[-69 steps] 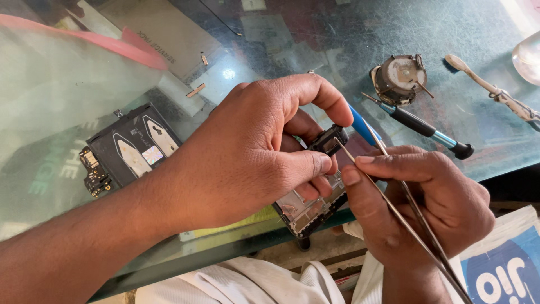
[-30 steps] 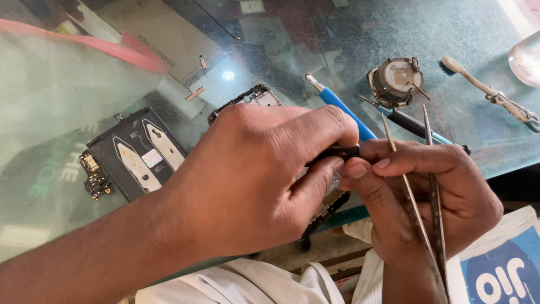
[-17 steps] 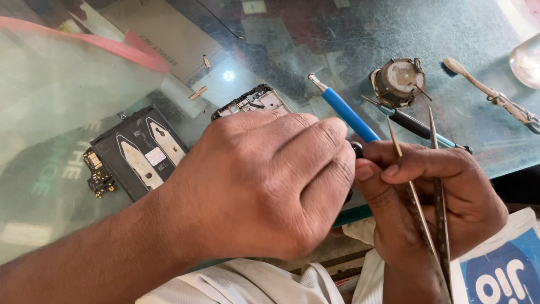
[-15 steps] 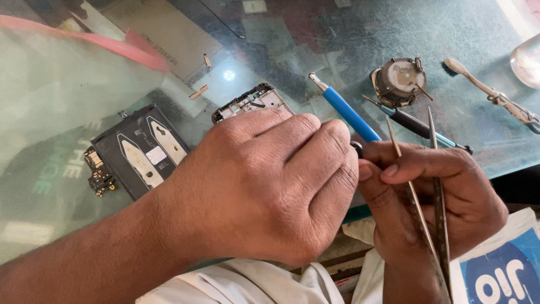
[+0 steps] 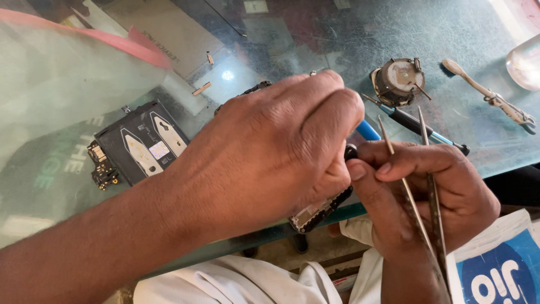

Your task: The person repairs a disassembled smartphone at a glass workbench, using tweezers to manipulate a small internal component and its wiring, then fits the component back into the phone frame and presses it into place by hand.

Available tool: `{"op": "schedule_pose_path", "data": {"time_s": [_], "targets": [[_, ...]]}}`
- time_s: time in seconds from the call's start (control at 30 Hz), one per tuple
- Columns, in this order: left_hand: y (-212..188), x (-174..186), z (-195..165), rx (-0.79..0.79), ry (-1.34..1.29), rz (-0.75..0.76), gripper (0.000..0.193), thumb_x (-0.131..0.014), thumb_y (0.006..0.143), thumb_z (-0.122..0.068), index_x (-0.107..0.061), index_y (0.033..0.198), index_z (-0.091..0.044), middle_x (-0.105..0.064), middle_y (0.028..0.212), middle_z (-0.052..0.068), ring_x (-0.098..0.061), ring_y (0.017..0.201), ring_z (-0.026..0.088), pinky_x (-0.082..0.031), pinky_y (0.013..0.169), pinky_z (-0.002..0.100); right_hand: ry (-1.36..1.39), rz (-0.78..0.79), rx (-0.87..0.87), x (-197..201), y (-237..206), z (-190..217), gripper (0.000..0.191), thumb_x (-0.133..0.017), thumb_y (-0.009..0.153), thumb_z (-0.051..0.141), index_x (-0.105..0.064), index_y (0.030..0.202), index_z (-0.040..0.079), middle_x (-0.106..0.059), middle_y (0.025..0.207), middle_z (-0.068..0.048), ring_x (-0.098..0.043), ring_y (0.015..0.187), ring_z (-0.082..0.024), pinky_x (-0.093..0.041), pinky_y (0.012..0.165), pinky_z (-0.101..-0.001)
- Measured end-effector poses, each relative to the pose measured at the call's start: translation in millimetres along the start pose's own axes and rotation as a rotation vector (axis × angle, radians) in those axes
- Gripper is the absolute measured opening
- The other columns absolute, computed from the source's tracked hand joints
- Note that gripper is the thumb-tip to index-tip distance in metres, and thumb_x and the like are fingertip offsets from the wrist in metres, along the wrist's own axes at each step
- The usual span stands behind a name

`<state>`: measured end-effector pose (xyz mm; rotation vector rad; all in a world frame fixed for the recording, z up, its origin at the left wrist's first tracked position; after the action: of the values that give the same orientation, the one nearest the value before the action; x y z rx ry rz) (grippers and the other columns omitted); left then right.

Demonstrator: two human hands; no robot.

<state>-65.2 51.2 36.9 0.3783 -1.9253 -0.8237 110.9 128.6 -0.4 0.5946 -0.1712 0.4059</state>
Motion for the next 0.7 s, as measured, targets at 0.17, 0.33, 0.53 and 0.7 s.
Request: {"op": "schedule_pose_path", "data": {"time_s": [0.17, 0.33, 0.53, 0.7], "targets": [[-0.2, 11.1, 6.9, 0.019, -0.175, -0.003, 0.015, -0.07, 0.087, -0.002, -0.059, 0.096, 0.001, -0.057, 0.09, 0.013, -0.061, 0.077, 0.03, -0.05, 0.065, 0.04, 0.089, -0.02, -0.052, -0.9, 2.4, 0.5, 0.02, -0.076, 0.095, -0.009, -0.058, 0.099, 0.0, -0.074, 0.095, -0.021, -0.077, 0.082, -0.017, -0.066, 0.074, -0.0265], [-5.5, 11.1, 3.3, -0.038, -0.146, -0.008, 0.015, -0.073, 0.082, -0.003, -0.065, 0.094, 0.0, -0.06, 0.092, 0.012, -0.065, 0.082, 0.03, -0.052, 0.07, 0.041, 0.09, 0.004, -0.027, -0.6, 2.9, 0.0, 0.02, -0.076, 0.097, -0.008, -0.058, 0.101, -0.001, -0.074, 0.096, -0.021, -0.078, 0.083, -0.017, -0.066, 0.074, -0.0264], [-5.4, 11.6, 1.7, -0.149, -0.036, -0.007, 0.024, -0.078, 0.082, -0.011, -0.069, 0.098, 0.004, -0.062, 0.092, 0.012, -0.065, 0.083, 0.031, -0.053, 0.071, 0.042, 0.074, 0.036, -0.01, 0.4, 1.6, -3.8, 0.019, -0.078, 0.094, -0.008, -0.061, 0.099, 0.0, -0.074, 0.1, -0.018, -0.077, 0.087, -0.016, -0.068, 0.078, -0.0262], [-10.1, 7.8, -2.7, -0.358, 0.274, -0.064, 0.01, -0.075, 0.095, -0.007, -0.068, 0.096, 0.0, -0.064, 0.1, 0.01, -0.068, 0.093, 0.023, -0.053, 0.074, 0.036, 0.028, 0.045, 0.014, 3.3, -3.2, -5.7, 0.022, -0.083, 0.092, -0.005, -0.062, 0.098, 0.0, -0.075, 0.102, -0.019, -0.075, 0.09, -0.012, -0.065, 0.082, -0.0239]]}}
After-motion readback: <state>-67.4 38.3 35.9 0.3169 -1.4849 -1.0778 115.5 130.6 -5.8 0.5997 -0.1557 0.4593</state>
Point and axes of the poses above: each hand's wrist, its own y-axis towards the middle knuckle, its own x-axis out of the back of the hand, z = x × y, the point moved 2 cm from there along y, towards the middle knuckle
